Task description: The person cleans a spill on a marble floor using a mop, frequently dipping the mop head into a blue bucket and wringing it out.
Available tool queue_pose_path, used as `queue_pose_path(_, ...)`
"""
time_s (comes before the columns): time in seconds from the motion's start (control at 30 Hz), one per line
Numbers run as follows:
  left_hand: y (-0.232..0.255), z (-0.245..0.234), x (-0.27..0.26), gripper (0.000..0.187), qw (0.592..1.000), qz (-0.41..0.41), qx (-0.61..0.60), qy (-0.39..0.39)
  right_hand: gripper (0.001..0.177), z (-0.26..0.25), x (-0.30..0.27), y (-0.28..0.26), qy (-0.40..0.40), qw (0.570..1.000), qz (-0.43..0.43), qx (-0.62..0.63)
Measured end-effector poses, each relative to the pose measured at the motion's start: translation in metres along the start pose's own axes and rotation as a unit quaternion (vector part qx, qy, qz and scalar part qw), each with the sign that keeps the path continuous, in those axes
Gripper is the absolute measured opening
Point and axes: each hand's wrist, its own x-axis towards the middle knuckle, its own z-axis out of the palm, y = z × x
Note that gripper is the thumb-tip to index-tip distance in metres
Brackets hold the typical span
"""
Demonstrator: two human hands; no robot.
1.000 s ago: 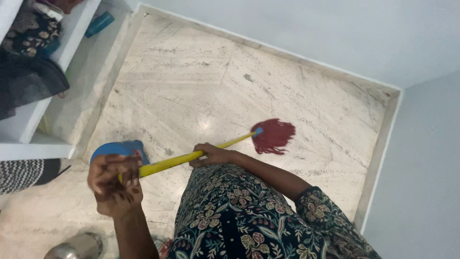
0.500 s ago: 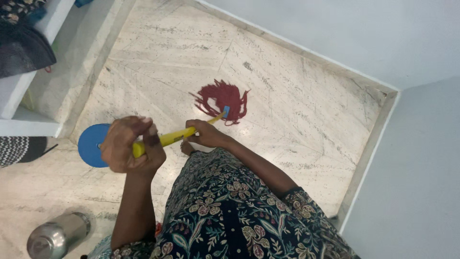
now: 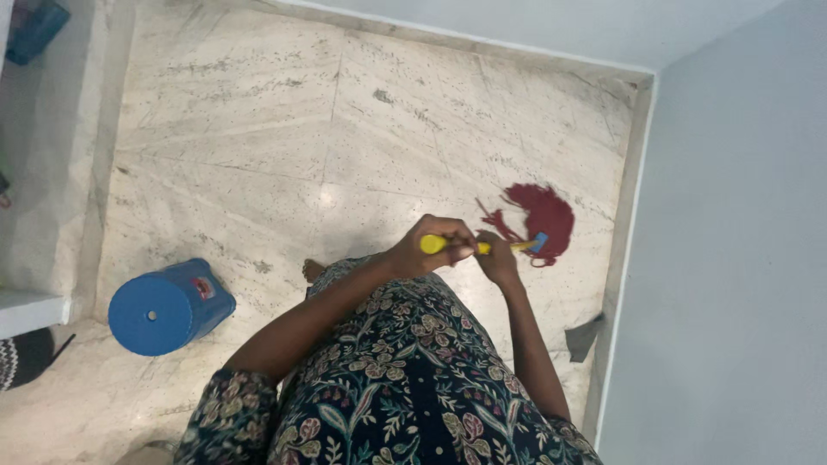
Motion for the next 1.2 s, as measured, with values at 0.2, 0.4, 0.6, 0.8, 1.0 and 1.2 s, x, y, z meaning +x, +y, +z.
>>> queue_pose_path(0.2, -0.097, 0.051, 0.062, 0.013, 0.998, 0.007, 0.03, -0.055, 0.047, -0.031, -0.044, 0.075, 0.114, 0.97, 0.175, -0.124)
queue_pose_path(0.4, -0.075, 0.041, 0.034, 0.012, 0.996, 0.031, 0.073, -0.049, 0.032, -0.022, -0.038, 0.049, 0.067, 0.968, 0.164, -0.178)
queue_pose_path(0.6, 0.005, -0.046, -0.074, 0.012, 0.978, -0.008, 0.036, 0.203, 0.059, 0.026, 0.025, -0.097, -0.098, 0.969, 0.017, -0.226)
queue_pose_path(0.8, 0.135, -0.046, -0.226, 0.022, 0.859, 0.085, 0.068, 0.5, 0.049, 0.093, 0.054, -0.262, -0.274, 0.91, -0.276, -0.141)
queue_pose_path(1.0, 0.143, 0.034, -0.257, 0.057, 0.727, 0.211, 0.126, 0.641, 0.034, 0.174, 0.048, -0.338, -0.422, 0.79, -0.442, 0.041)
queue_pose_path(1.2, 0.11, 0.022, -0.237, 0.053, 0.602, 0.313, 0.167, 0.715, 0.031, 0.193, 0.054, -0.343, -0.403, 0.819, -0.409, -0.026)
